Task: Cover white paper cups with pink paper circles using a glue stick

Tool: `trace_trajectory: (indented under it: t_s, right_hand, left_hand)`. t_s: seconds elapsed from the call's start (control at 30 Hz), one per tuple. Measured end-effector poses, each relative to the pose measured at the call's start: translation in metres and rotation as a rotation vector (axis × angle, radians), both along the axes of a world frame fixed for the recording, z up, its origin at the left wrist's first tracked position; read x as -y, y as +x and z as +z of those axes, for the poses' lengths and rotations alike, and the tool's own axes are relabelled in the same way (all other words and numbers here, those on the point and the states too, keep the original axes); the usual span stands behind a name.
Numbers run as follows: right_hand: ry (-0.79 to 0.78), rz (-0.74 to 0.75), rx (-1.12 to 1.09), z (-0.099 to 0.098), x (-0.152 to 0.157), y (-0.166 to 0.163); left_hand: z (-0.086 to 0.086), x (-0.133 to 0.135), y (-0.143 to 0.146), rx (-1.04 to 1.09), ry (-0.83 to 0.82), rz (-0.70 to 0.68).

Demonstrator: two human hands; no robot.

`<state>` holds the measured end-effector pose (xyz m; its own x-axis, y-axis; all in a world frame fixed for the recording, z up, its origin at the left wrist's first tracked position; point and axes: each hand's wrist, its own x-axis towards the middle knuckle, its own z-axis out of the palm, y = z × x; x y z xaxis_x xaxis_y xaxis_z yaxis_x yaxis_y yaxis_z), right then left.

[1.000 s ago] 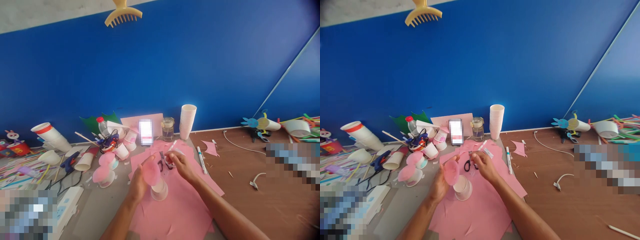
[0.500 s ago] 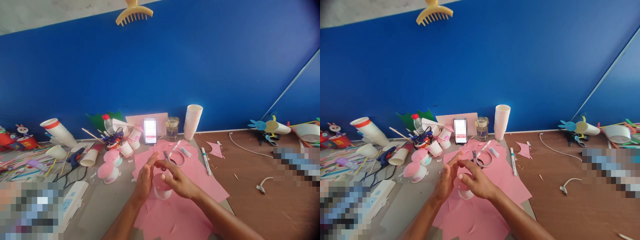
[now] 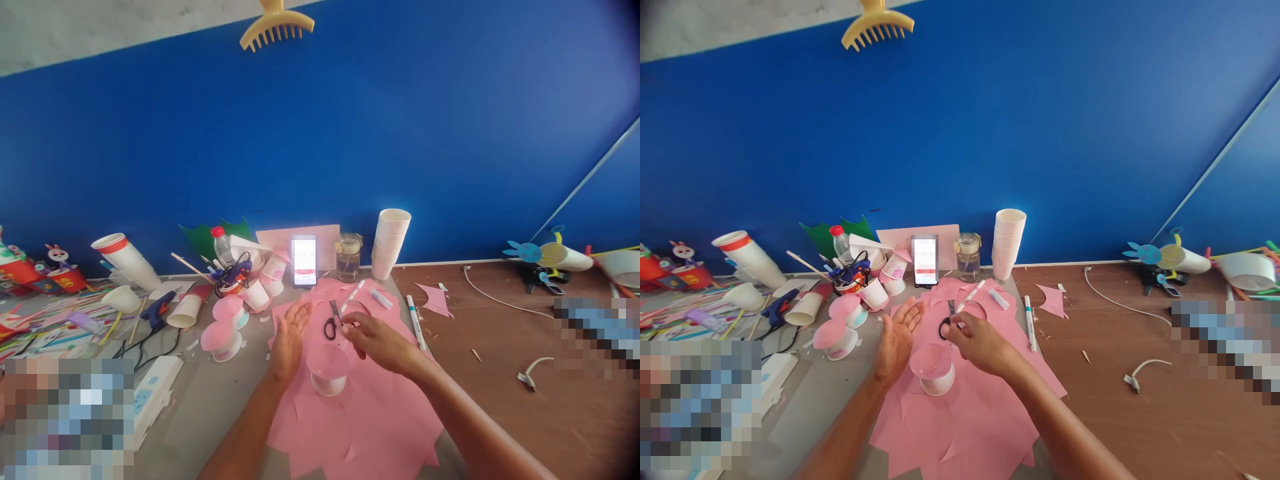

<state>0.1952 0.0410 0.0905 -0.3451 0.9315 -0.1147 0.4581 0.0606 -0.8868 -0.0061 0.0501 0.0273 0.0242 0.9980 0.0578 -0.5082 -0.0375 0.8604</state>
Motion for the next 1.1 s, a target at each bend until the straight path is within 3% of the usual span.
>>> trace_trajectory:
  t_s: [0.1, 0.27, 0.47, 0.53, 0.63, 0.73, 0.8, 0.93, 1.1]
  right_hand:
    - [-0.038, 0.024, 0.038, -0.004, 0.007, -0.007]
    - [-0.107, 0.005, -0.087, -0.017, 0.015, -0.017]
    - [-0.032, -0.052, -0.187, -0.015, 0.017, -0.019]
    - [0.107, -0.110, -0.162, -0.011, 0.015, -0.015]
    - [0.464, -0.204, 0.000, -0.009, 0.009, -0.004]
    - [0.862, -0.160, 0.231, -0.016, 0.005, 0.004]
    - [1.039, -0.082, 0.337, -0.024, 0.004, 0.007]
    - [1.160, -0.026, 0.459, -0.036, 0.007, 0.008]
    - [1.234, -0.001, 0.550, -0.036, 0.008, 0.008]
  left_hand:
    - [-0.006, -0.003, -0.002, -0.008, -0.024, -0.020]
    - [-0.012, -0.004, -0.003, -0.001, -0.045, -0.065]
    - [-0.010, -0.005, -0.004, -0.021, -0.024, -0.062]
    - [-0.009, -0.007, -0.004, -0.047, -0.008, -0.053]
    - [-0.007, -0.008, -0.007, -0.083, 0.005, -0.070]
    - [-0.001, -0.003, -0.017, -0.157, 0.047, -0.159]
    - [0.002, 0.005, -0.029, -0.252, 0.098, -0.268]
    - [-0.001, 0.027, -0.046, -0.455, 0.106, -0.461]
    - [-0.015, 0.041, -0.039, -0.586, 0.057, -0.484]
